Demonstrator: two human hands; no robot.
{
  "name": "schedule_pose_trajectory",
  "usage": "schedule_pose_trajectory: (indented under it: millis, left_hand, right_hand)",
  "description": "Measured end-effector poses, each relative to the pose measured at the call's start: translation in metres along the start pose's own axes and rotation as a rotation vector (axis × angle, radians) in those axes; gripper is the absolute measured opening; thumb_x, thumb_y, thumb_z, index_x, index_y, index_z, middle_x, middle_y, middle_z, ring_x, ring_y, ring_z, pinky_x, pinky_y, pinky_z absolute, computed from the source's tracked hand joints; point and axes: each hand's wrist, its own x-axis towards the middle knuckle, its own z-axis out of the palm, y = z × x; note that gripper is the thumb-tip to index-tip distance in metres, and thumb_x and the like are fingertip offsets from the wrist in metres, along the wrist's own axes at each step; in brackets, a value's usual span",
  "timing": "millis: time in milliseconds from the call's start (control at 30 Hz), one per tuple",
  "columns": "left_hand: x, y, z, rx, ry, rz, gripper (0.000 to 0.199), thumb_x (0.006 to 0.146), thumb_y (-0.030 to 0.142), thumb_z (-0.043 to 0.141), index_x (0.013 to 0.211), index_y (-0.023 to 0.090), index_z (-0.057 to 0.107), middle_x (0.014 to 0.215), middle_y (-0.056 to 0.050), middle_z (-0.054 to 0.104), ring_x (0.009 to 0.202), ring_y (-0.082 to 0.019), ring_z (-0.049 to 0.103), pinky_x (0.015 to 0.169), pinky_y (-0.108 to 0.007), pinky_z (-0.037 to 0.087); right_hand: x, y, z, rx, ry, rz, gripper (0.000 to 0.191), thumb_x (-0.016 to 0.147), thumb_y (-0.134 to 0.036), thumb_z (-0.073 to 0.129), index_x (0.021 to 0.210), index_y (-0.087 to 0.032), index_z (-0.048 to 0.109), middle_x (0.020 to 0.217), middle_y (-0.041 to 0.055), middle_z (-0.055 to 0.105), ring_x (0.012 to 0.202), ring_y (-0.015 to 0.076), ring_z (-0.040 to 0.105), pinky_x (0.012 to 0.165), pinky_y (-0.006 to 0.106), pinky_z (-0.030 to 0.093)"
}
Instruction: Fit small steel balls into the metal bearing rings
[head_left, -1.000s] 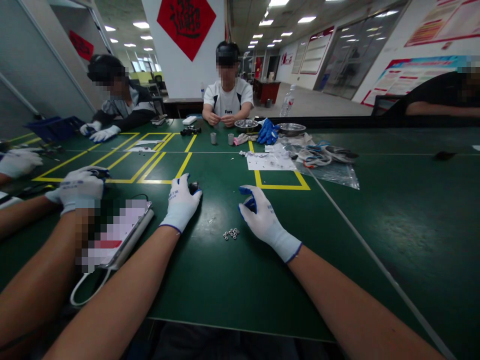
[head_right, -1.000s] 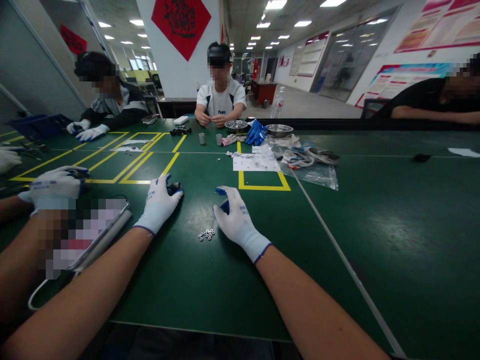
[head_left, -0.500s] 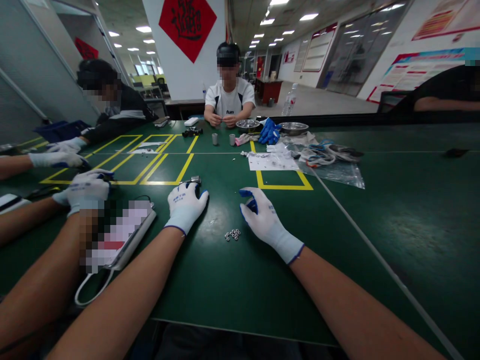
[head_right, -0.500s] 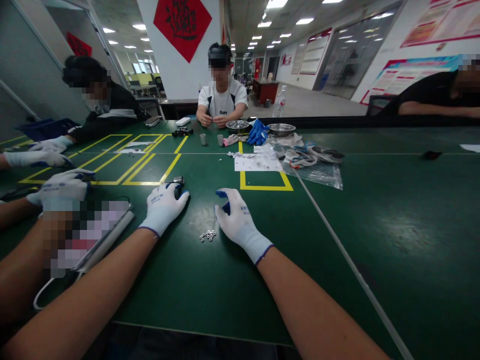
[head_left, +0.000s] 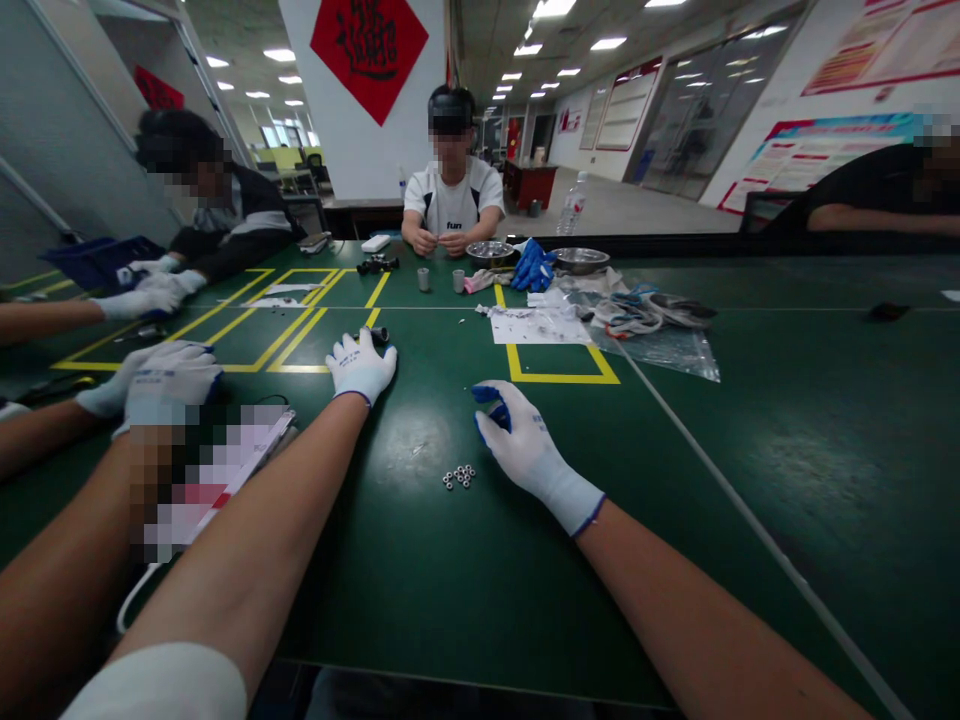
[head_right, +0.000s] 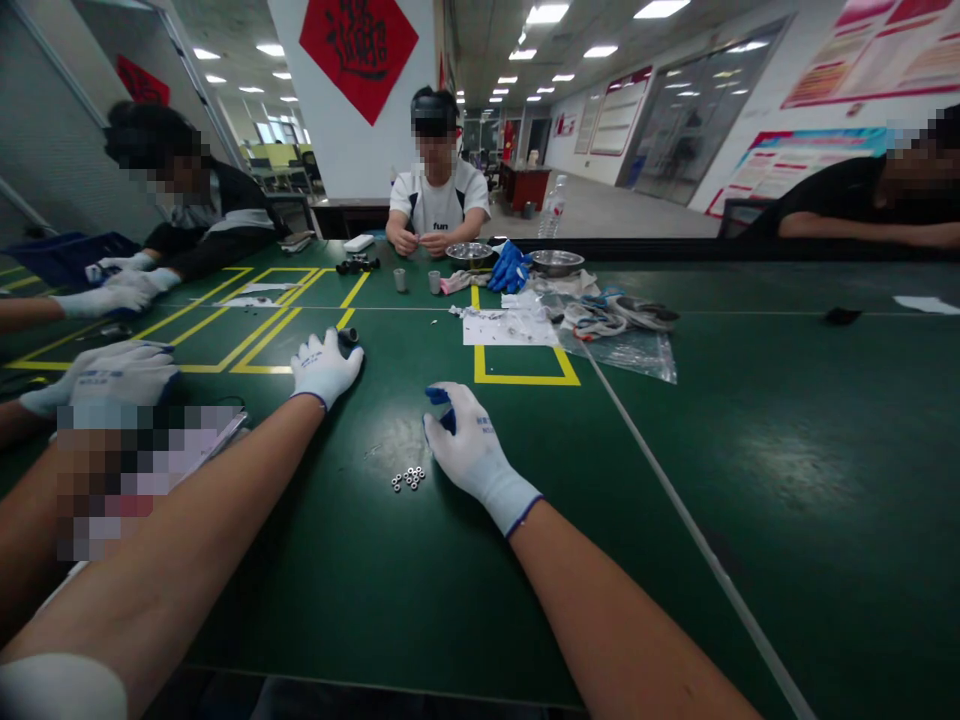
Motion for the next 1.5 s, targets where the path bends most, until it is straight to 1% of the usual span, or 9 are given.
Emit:
schedule_pose_trajectory:
  millis: [133,300,533,633,833,1033,1200,1367,1500]
  left_hand:
    - [0.011,0.000,0.003,0.013,0.068,-0.026,0.068,0.096,0.051,0.049,0.151,0.010,0.052,0.152,-0.028,0.054,0.139,-0.044,0.052,0.114,-0.059,0.042]
    - [0.020,0.002,0.007,0.041,-0.011,0.093,0.049,0.097,0.046,0.048,0.127,0.016,0.072,0.138,-0.022,0.064,0.131,-0.042,0.058,0.109,-0.054,0.049]
    - [0.079,0.030,0.025,-0.083,0.029,0.286,0.073,0.092,0.033,0.053,0.164,0.019,0.043,0.168,-0.015,0.043,0.153,-0.036,0.040,0.124,-0.049,0.039]
    - [0.106,0.046,0.033,-0.095,-0.018,0.356,0.063,0.093,0.030,0.050,0.156,0.025,0.055,0.159,-0.009,0.056,0.146,-0.032,0.049,0.123,-0.043,0.040]
    - [0.127,0.050,0.045,-0.092,0.042,0.184,0.052,0.096,0.034,0.046,0.142,0.023,0.066,0.147,-0.021,0.058,0.138,-0.044,0.048,0.113,-0.061,0.043]
    - [0.119,0.034,0.040,-0.018,0.084,-0.129,0.052,0.094,0.031,0.043,0.138,0.019,0.068,0.149,-0.025,0.055,0.139,-0.050,0.042,0.107,-0.070,0.039]
    - [0.098,0.020,0.026,0.034,0.079,-0.133,0.049,0.095,0.032,0.046,0.136,0.017,0.069,0.148,-0.026,0.055,0.137,-0.049,0.044,0.106,-0.066,0.041]
    - [0.061,0.015,0.017,0.019,0.141,-0.076,0.068,0.091,0.041,0.054,0.153,0.013,0.051,0.152,-0.027,0.051,0.136,-0.047,0.048,0.105,-0.061,0.045]
    - [0.039,0.014,0.016,0.025,0.094,-0.045,0.056,0.094,0.041,0.048,0.140,0.012,0.064,0.146,-0.026,0.059,0.132,-0.044,0.054,0.105,-0.060,0.046]
  right_hand:
    - [0.000,-0.001,0.000,0.006,-0.011,0.002,0.029,0.090,-0.022,0.061,0.118,-0.021,0.064,0.115,0.0093,0.072,0.097,0.0225,0.070,0.094,0.042,0.059]
    - [-0.001,-0.007,0.000,-0.024,-0.041,0.031,0.027,0.092,-0.022,0.061,0.118,-0.020,0.064,0.114,0.0098,0.072,0.096,0.0224,0.070,0.092,0.043,0.060]
    - [-0.009,-0.019,0.002,-0.053,-0.106,0.008,0.023,0.095,-0.021,0.060,0.117,-0.019,0.065,0.110,0.0090,0.072,0.098,0.0220,0.070,0.092,0.041,0.061]
    - [-0.011,-0.022,0.000,-0.046,-0.131,0.058,0.022,0.097,-0.023,0.058,0.117,-0.019,0.066,0.109,0.0091,0.072,0.099,0.0230,0.071,0.090,0.043,0.062]
    - [-0.014,-0.028,-0.004,-0.025,-0.142,0.107,0.020,0.098,-0.028,0.055,0.113,-0.022,0.067,0.109,0.0093,0.073,0.099,0.0250,0.073,0.084,0.042,0.063]
    - [-0.016,-0.026,-0.006,-0.036,-0.153,0.121,0.024,0.098,-0.031,0.054,0.115,-0.023,0.068,0.108,0.0096,0.074,0.097,0.0253,0.074,0.082,0.042,0.064]
    - [-0.015,-0.023,-0.004,-0.061,-0.151,0.076,0.024,0.098,-0.030,0.053,0.116,-0.021,0.068,0.106,0.0103,0.075,0.097,0.0258,0.074,0.083,0.043,0.063]
    - [-0.012,-0.021,-0.002,-0.083,-0.140,0.039,0.024,0.097,-0.028,0.053,0.114,-0.020,0.068,0.107,0.0114,0.075,0.098,0.0260,0.074,0.085,0.043,0.063]
    - [-0.010,-0.020,-0.001,-0.081,-0.134,0.030,0.023,0.097,-0.025,0.055,0.115,-0.020,0.067,0.107,0.0106,0.075,0.098,0.0247,0.074,0.087,0.041,0.063]
